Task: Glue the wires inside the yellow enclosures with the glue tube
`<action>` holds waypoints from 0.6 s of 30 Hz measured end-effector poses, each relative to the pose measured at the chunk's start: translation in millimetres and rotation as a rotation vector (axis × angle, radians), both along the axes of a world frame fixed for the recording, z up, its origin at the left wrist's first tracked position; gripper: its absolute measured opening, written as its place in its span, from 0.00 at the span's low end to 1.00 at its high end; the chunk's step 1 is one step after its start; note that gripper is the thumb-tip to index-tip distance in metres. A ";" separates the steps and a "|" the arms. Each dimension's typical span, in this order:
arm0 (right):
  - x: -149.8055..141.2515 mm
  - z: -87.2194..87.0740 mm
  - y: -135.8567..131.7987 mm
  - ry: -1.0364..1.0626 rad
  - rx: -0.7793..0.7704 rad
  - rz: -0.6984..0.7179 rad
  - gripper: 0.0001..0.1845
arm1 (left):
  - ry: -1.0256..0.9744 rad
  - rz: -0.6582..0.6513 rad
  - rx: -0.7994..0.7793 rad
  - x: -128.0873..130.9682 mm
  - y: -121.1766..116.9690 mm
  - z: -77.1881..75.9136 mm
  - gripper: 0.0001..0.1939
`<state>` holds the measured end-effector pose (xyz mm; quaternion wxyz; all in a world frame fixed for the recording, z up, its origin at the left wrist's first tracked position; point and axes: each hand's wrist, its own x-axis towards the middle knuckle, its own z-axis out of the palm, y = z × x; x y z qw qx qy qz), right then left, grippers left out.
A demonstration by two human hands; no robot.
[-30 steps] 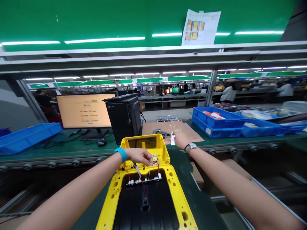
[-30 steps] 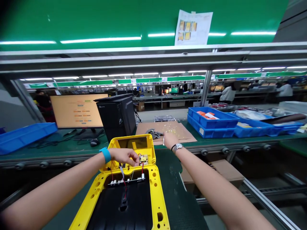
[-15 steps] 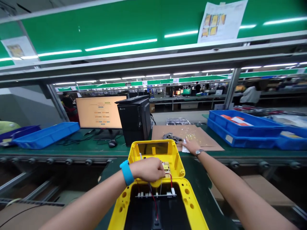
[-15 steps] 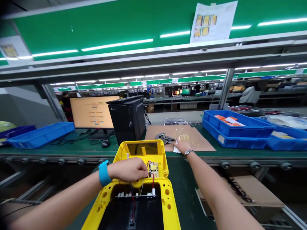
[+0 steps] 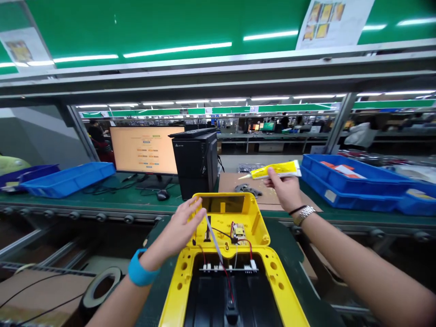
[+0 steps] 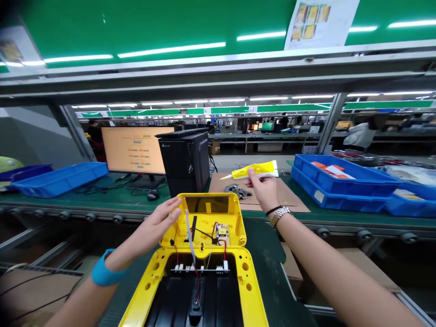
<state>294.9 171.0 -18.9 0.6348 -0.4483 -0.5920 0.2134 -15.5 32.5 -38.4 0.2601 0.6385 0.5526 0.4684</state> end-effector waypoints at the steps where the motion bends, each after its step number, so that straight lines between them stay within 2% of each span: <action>1: -8.0 8.0 -12.2 -0.026 -0.022 0.125 0.32 | -0.126 0.053 -0.012 -9.9 0.8 -11.9 0.33; 3: -25.6 18.7 -31.9 -0.216 -0.069 0.300 0.27 | -0.336 0.052 -0.094 -20.5 0.7 -36.6 0.31; 4: -34.9 21.5 -38.2 -0.367 -0.077 0.336 0.25 | -0.434 0.012 -0.138 -21.8 -0.4 -48.1 0.31; 6: -53.6 22.4 -43.3 -0.719 -0.031 0.338 0.22 | -0.605 -0.111 -0.198 -19.8 -4.0 -66.5 0.33; 8: -70.5 18.7 -40.6 -1.027 0.054 0.290 0.20 | -0.713 -0.198 -0.203 -17.6 -7.6 -77.3 0.35; 11: -90.0 9.1 -31.7 -1.244 0.095 0.257 0.13 | -0.705 -0.234 -0.195 -20.9 -9.6 -82.2 0.34; 15: -106.1 -3.1 -24.4 -1.340 0.049 0.288 0.11 | -0.670 -0.267 -0.183 -28.2 -6.6 -83.6 0.32; 18: -113.5 -9.0 -22.0 -1.398 0.039 0.316 0.10 | -0.685 -0.270 -0.193 -28.6 -4.8 -85.7 0.34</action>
